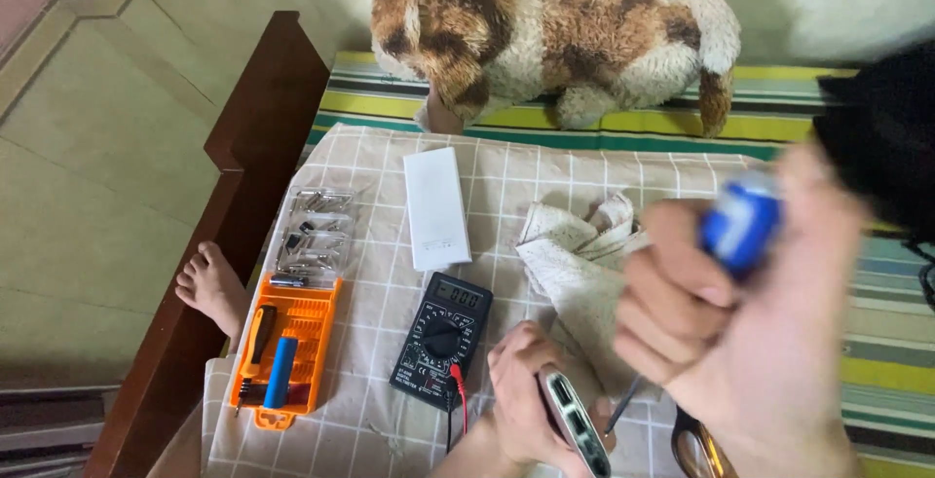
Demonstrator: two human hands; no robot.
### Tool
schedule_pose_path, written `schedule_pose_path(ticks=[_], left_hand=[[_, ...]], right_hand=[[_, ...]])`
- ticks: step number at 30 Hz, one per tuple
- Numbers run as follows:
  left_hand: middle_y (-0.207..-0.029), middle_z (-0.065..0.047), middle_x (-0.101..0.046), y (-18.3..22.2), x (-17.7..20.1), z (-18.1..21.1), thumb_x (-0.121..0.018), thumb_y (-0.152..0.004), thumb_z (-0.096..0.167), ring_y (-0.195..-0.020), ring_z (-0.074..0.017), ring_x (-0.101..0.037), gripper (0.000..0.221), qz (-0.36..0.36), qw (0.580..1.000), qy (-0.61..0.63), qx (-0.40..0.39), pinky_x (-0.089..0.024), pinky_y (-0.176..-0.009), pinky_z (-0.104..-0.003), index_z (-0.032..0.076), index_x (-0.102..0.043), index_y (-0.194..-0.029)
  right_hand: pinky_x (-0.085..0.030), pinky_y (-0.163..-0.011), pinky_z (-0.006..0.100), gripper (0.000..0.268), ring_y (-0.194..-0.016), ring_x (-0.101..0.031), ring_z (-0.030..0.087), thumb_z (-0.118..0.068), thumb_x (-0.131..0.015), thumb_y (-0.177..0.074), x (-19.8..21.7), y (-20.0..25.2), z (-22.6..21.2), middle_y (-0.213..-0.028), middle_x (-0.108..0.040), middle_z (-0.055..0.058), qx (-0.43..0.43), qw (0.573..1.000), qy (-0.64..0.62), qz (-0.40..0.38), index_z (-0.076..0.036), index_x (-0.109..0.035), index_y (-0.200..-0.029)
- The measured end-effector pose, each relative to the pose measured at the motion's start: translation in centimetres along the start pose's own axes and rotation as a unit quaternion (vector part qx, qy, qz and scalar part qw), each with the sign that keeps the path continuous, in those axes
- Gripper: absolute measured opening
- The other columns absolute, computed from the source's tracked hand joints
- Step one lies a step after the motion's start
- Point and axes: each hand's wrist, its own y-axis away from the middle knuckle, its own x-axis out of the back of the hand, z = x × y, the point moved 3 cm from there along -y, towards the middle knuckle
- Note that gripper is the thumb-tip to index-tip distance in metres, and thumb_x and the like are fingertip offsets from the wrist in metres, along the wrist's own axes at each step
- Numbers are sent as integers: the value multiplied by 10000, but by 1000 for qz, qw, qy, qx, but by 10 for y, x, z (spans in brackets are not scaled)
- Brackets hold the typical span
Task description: The person uses a screwdriver to pry open the plastic outer casing of a portable power bank.
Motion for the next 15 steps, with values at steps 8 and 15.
schedule_pose_path(ticks=[8, 15], left_hand=[[-734, -70, -449, -15, 3, 1, -671, -597, 182, -579, -207, -424, 463, 19, 998, 31, 55, -412, -537, -344, -2, -465, -969], [-714, -52, -411, -17, 3, 1, -662, -572, 154, -548, -179, -367, 478, 23, 997, 35, 62, -349, -489, -320, 18, -442, -974]], right_hand=[[-179, -327, 297, 256, -383, -220, 83, -227, -673, -930, 5, 22, -15, -512, -420, -33, 106, 981, -18, -164, -112, -562, -729], [-262, -406, 379, 292, -423, -283, 165, -247, -665, -958, 6, 17, -14, -528, -492, 68, 103, 972, 27, -211, -76, -575, -741]])
